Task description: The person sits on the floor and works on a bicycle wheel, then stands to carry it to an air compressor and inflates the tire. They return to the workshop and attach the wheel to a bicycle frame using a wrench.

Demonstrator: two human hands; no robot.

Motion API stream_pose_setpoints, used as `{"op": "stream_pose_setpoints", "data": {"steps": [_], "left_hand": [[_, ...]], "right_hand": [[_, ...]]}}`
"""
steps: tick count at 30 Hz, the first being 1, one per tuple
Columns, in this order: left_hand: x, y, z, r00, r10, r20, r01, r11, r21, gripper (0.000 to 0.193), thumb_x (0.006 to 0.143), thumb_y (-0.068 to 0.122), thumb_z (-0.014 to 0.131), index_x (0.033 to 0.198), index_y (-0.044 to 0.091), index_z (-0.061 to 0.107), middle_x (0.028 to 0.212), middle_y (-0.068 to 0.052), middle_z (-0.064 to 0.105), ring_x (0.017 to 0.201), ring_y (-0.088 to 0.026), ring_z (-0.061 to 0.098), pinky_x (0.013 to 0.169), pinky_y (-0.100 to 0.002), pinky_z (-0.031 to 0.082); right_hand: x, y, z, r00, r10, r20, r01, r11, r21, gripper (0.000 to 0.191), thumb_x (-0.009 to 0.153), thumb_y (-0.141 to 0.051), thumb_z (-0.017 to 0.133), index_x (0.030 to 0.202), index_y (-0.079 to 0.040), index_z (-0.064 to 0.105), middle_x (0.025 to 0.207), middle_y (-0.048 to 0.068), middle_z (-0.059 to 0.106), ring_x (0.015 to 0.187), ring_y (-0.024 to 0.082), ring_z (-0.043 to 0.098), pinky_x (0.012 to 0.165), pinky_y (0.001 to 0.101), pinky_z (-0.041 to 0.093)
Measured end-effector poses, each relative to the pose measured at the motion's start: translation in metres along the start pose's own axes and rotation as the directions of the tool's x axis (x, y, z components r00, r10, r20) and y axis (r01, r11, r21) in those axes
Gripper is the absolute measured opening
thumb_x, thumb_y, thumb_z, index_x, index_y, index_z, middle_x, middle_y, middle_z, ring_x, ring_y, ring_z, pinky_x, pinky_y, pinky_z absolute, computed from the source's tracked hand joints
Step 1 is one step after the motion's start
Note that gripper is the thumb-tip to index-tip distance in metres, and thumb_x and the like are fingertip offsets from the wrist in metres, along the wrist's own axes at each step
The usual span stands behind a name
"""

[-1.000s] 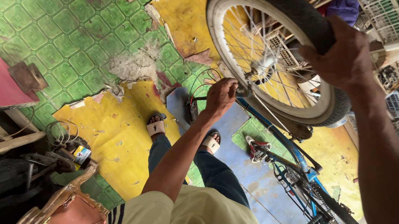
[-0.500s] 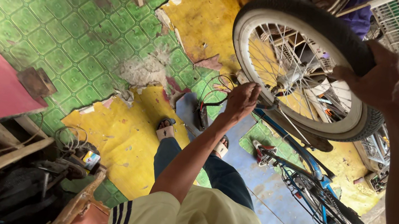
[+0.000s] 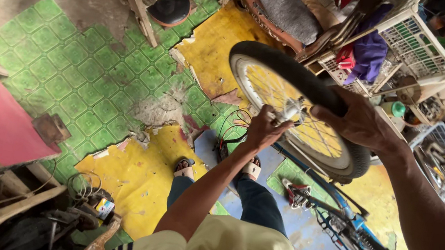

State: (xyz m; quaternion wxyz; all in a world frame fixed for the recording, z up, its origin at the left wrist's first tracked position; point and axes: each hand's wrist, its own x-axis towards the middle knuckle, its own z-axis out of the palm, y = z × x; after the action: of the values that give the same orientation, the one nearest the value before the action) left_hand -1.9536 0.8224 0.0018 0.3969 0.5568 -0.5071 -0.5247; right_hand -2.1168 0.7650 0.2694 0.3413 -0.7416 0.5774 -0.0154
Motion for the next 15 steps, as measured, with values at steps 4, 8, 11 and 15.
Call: {"op": "stream_pose_setpoints", "data": {"steps": [4,8,11,15], "left_hand": [[0.005,-0.018,0.005,0.958,0.269,-0.104,-0.257,0.96,0.112,0.05,0.086,0.023,0.087,0.114,-0.003,0.055,0.082,-0.015,0.076,0.071,-0.023,0.078,0.058,-0.031,0.064],[0.006,-0.009,0.004,0.954,0.297,-0.034,-0.285,0.94,0.187,0.039,0.089,0.019,0.081,0.118,0.002,0.06,0.088,-0.012,0.079,0.074,-0.019,0.078,0.062,-0.031,0.063],[0.001,0.011,0.013,0.998,-0.047,-0.05,0.04,0.991,-0.128,0.041,0.089,0.019,0.081,0.116,0.0,0.057,0.085,-0.014,0.077,0.071,-0.018,0.075,0.06,-0.031,0.06],[-0.007,0.035,0.023,0.991,-0.118,-0.056,0.109,0.984,-0.142,0.043,0.09,0.02,0.079,0.12,-0.001,0.056,0.083,-0.015,0.076,0.069,-0.018,0.072,0.061,-0.03,0.054]], "right_hand": [[0.039,0.104,0.007,0.996,0.08,0.039,-0.089,0.85,0.519,0.044,0.098,-0.043,0.059,0.122,-0.009,0.07,0.103,0.014,0.074,0.097,0.022,0.068,0.084,0.0381,0.055],[0.121,0.198,0.075,0.945,-0.323,0.049,0.266,0.847,0.46,0.025,0.095,-0.016,0.066,0.118,-0.007,0.072,0.109,0.011,0.077,0.1,0.022,0.071,0.089,0.0343,0.057],[0.154,0.235,0.112,0.938,-0.345,-0.021,0.343,0.92,0.188,0.027,0.098,-0.014,0.062,0.122,-0.006,0.07,0.111,0.012,0.074,0.101,0.025,0.071,0.088,0.0361,0.054],[0.149,0.236,0.117,0.988,-0.152,0.038,0.136,0.954,0.266,0.03,0.1,-0.028,0.065,0.12,-0.007,0.073,0.109,0.011,0.073,0.099,0.024,0.069,0.085,0.0378,0.054]]}}
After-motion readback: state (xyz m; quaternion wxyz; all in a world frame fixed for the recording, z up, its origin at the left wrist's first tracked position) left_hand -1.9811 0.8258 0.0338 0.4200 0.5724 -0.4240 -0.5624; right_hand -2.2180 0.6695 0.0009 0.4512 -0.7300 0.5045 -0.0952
